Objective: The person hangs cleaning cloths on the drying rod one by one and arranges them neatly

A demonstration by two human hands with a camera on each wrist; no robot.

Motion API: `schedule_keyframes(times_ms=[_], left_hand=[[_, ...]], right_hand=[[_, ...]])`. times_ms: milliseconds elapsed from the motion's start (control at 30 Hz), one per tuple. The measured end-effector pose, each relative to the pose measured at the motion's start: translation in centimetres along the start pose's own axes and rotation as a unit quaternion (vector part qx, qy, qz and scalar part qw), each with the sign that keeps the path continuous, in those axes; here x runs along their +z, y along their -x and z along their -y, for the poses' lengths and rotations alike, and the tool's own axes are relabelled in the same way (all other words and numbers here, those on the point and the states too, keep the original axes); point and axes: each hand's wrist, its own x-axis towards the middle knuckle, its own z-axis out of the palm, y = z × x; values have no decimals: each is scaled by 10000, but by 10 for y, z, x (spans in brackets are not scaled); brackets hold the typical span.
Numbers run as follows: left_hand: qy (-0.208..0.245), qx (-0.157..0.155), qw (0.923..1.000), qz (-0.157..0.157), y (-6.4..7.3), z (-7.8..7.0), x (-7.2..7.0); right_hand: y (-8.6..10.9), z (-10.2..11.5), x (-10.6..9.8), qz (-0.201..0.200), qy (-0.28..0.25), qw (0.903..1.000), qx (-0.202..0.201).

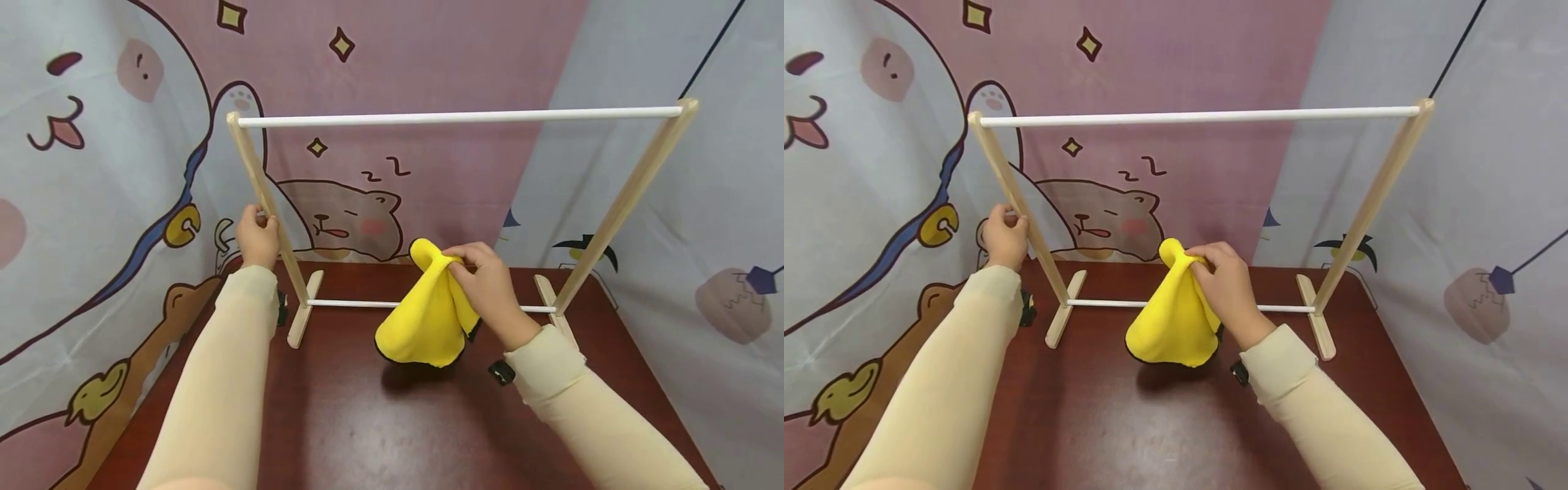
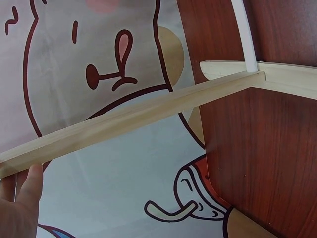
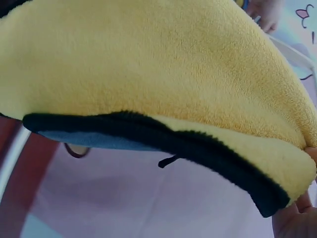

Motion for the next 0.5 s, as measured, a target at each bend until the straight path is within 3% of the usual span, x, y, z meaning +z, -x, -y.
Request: schedule_keyframes(times_ms=[500], left_hand=[[78, 38, 9999, 87, 5, -3, -2]], right_hand=[[-37, 49, -42, -918, -192, 9896, -1093]])
